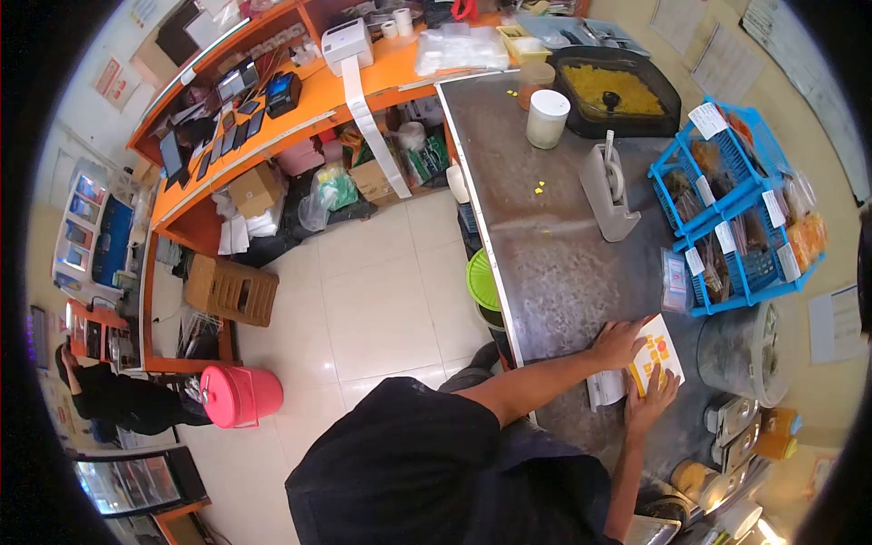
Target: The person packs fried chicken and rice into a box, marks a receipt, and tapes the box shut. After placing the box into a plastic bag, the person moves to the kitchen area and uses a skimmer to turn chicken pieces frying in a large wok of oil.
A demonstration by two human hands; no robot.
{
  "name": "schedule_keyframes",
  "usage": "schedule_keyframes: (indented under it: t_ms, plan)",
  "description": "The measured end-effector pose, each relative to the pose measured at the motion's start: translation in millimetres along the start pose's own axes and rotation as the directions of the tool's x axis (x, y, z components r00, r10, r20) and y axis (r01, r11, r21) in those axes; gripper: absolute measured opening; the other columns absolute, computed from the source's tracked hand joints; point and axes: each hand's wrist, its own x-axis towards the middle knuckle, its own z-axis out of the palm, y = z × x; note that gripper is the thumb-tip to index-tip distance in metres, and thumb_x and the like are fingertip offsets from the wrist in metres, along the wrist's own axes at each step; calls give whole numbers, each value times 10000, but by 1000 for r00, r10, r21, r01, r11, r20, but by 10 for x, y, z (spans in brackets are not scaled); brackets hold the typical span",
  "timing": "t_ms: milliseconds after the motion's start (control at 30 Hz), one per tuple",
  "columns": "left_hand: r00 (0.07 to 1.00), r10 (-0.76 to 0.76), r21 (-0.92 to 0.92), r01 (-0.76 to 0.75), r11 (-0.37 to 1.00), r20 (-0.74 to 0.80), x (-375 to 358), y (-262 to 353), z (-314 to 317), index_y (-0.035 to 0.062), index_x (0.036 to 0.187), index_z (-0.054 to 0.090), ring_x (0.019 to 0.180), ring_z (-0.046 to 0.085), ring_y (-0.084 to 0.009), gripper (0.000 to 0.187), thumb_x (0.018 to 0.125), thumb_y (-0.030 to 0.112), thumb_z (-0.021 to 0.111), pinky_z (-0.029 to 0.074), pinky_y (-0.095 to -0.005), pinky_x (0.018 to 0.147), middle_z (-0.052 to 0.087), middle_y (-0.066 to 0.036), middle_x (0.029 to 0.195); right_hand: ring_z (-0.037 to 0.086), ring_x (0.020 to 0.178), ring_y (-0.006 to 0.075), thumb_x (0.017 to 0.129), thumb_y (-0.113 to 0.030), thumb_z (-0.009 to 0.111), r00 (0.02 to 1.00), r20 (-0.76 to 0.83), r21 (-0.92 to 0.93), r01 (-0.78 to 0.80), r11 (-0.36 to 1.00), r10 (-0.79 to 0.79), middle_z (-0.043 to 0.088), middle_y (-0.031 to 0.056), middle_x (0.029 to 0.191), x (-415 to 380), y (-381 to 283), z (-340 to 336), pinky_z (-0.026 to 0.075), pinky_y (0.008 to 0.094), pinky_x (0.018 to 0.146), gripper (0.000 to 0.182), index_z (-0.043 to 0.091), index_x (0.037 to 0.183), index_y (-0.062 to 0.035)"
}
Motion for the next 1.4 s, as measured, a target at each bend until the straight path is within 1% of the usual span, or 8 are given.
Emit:
schedule_keyframes:
  t_ms: [367, 467, 633, 867, 1000, 1067, 1200, 1400]
  plan:
    - [998, 9, 59, -12, 998, 56, 18, -16, -315, 97, 1333, 469, 1104, 509, -314, 476, 951, 374, 407, 321, -476, 949, 559, -173, 1227, 287, 1311, 407, 775, -340, 710, 990, 123, 35, -71, 997, 66, 414, 193, 1337, 155, -91, -255, 254, 551, 1050, 644, 485, 1324, -91]
    - [971, 82, -415, -171, 894, -225, -331, -266, -565, 27, 1191, 571, 1011, 582, -273, 389, 951, 313, 467, 436, -407, 866, 597, -164, 1158, 294, 1312, 390, 791, -286, 704, 985, 115, -66, -124, 990, 131, 423, 189, 1343, 205, -167, -452, 253, 547, 1051, 599, 492, 1304, -62]
    - [911, -282, -507, 97, 856, -301, -1332, -1510, -1648, 34, 1077, 637, 826, 593, -108, 234, 948, 168, 495, 486, -259, 695, 655, -57, 978, 544, 1106, 320, 888, -118, 605, 950, -195, 11, -247, 969, 244, 568, 169, 1185, 413, -827, -724, 455, 407, 907, 277, 601, 1117, 37]
    - [216, -704, -712, 57, 700, -676, -2099, -3312, -3872, 34, 633, 596, 525, 512, -94, 398, 911, 319, 587, 413, -233, 522, 567, -23, 571, 567, 784, 242, 892, -140, 556, 949, -68, 663, -189, 725, 309, 592, 160, 866, 1027, -3133, -13, 470, 342, 668, 209, 596, 828, 55]
    - [358, -636, -674, 24, 738, -684, -1734, -4343, -5199, 56, 997, 603, 681, 549, -101, 185, 897, 210, 581, 443, -248, 557, 624, -43, 827, 605, 754, 210, 860, -127, 579, 971, 228, 945, -239, 224, 72, 630, 146, 830, 1886, -4847, 1172, 494, 298, 650, 191, 629, 794, 45]
    - [488, -585, -675, -10, 738, -647, -1481, -4912, -5814, 86, 1161, 535, 749, 553, -104, 281, 885, 133, 564, 452, -249, 579, 622, -47, 945, 599, 774, 135, 881, -83, 580, 838, 544, 835, -538, 117, -30, 652, 83, 848, 2319, -5552, 2267, 470, 256, 707, 129, 651, 900, 24]
    - [438, -544, -570, 86, 817, -715, -843, -5657, -6860, 62, 1260, 491, 913, 574, -152, 399, 903, 217, 580, 479, -275, 740, 609, -70, 1077, 605, 973, 174, 843, -102, 642, 823, 478, 852, -350, 389, -306, 647, 91, 1088, 3327, -6723, 4467, 481, 293, 822, 270, 616, 1096, -13]
    - [563, -421, -523, -24, 852, -712, -423, -5883, -7478, 31, 1298, 486, 1010, 568, -170, 461, 887, 197, 613, 441, -291, 867, 607, -99, 1137, 567, 1072, 174, 795, -48, 658, 868, 400, 913, -350, 208, -296, 593, 122, 1201, 4229, -7843, 5941, 440, 290, 917, 419, 555, 1196, 17]
